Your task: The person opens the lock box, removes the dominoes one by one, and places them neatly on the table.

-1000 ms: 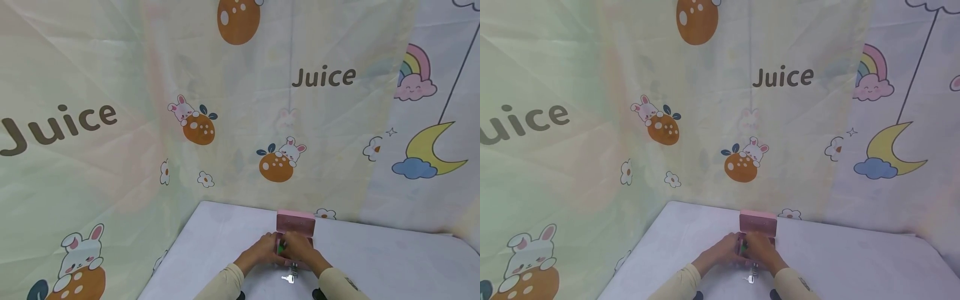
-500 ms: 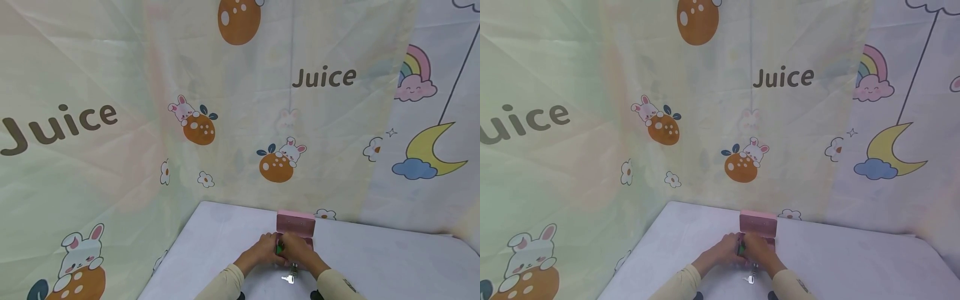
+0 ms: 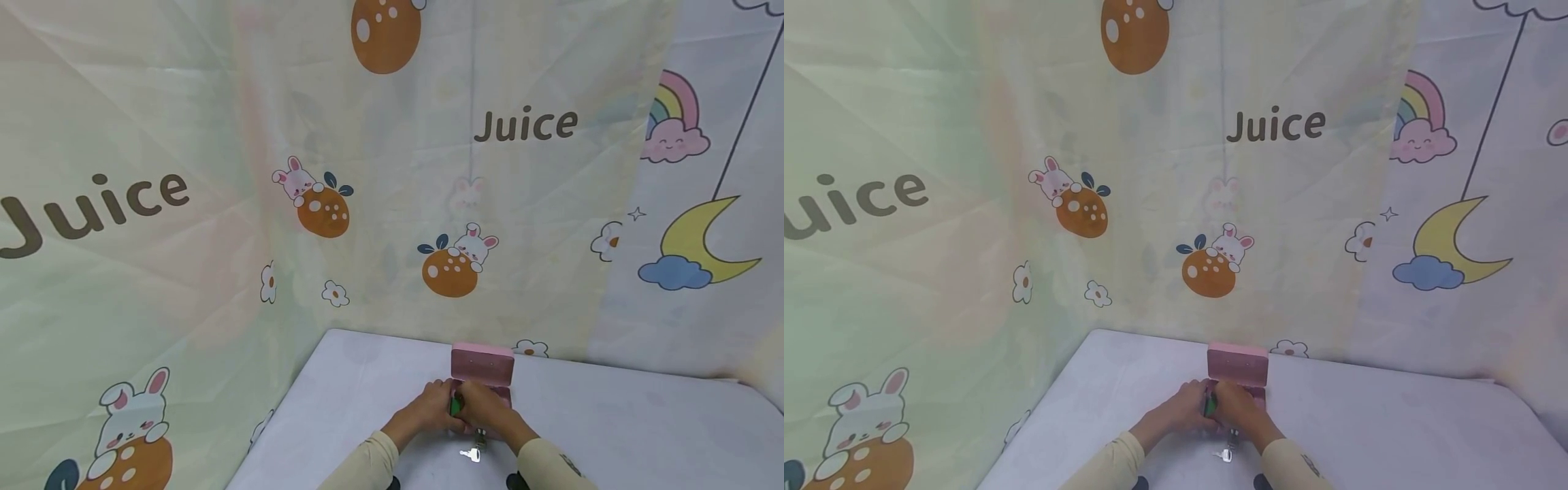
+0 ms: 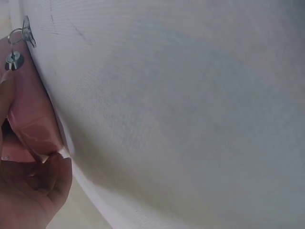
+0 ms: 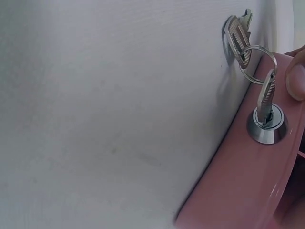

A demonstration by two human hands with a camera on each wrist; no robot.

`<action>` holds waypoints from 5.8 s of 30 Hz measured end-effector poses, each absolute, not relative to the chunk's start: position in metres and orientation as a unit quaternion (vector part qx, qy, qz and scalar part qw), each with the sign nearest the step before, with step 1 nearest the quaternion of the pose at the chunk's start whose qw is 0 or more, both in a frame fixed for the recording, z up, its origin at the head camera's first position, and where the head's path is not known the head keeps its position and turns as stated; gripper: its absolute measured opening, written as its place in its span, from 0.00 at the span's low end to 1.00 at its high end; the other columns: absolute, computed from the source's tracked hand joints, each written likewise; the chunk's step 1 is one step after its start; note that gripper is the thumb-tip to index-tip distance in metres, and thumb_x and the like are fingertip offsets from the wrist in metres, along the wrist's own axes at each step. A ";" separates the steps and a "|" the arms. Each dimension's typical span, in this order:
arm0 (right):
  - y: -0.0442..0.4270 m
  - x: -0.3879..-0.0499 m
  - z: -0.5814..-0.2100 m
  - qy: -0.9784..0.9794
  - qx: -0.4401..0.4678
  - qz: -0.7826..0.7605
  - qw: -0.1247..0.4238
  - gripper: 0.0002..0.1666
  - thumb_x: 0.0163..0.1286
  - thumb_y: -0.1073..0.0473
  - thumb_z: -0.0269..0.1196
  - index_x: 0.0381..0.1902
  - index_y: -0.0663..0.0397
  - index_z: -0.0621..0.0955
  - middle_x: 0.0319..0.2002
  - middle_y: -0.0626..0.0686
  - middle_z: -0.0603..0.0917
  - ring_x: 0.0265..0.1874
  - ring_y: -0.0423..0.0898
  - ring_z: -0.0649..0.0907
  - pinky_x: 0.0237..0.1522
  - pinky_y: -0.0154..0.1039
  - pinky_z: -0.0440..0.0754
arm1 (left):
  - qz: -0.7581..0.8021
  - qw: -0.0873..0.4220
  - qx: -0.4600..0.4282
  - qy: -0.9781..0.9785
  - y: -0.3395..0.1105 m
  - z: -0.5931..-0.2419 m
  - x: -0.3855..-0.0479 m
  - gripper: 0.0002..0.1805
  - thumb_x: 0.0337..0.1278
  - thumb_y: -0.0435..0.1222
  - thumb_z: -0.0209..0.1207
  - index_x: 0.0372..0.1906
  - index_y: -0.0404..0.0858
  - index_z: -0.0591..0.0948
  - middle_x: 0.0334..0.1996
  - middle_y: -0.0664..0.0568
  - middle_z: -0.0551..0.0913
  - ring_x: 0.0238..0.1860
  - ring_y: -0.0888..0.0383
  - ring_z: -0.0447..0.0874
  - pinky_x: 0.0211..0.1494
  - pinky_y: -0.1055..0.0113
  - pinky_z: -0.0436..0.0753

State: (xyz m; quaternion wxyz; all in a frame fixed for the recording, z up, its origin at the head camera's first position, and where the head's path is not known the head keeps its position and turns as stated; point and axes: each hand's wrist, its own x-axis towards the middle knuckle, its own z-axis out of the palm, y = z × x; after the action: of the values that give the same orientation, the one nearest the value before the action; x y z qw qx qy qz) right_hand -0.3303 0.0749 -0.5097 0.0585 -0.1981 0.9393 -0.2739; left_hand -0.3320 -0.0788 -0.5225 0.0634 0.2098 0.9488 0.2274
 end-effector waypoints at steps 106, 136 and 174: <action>0.118 -0.315 -0.461 0.932 -0.270 -0.243 0.017 0.23 0.53 0.58 0.77 0.48 0.53 0.86 0.30 0.42 0.83 0.30 0.41 0.78 0.34 0.40 0.79 | 0.264 0.085 0.196 0.941 -0.082 -0.523 -0.330 0.51 0.41 0.54 0.77 0.72 0.49 0.65 0.50 0.56 0.77 0.50 0.62 0.74 0.62 0.56 0.79; 0.162 -0.301 -0.442 0.944 -0.216 -0.241 0.067 0.24 0.54 0.56 0.77 0.48 0.55 0.85 0.31 0.43 0.82 0.33 0.43 0.76 0.34 0.39 0.75 | 0.265 0.081 0.219 0.935 -0.081 -0.521 -0.330 0.53 0.44 0.51 0.77 0.75 0.59 0.59 0.58 0.57 0.76 0.56 0.60 0.72 0.66 0.52 0.77; 0.193 -0.310 -0.458 0.959 -0.151 -0.221 0.090 0.22 0.54 0.57 0.77 0.47 0.56 0.85 0.29 0.45 0.81 0.33 0.44 0.76 0.39 0.43 0.80 | 0.270 0.075 0.219 0.935 -0.079 -0.521 -0.326 0.54 0.43 0.52 0.77 0.76 0.59 0.58 0.63 0.58 0.75 0.59 0.58 0.73 0.67 0.48 0.76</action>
State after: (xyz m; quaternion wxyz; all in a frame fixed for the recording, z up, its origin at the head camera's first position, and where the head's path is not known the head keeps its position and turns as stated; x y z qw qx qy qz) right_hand -0.3095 0.1935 -0.4584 0.0897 -0.1507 0.9594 -0.2209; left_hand -0.3261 -0.0786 -0.5213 0.0753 0.2186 0.9347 0.2699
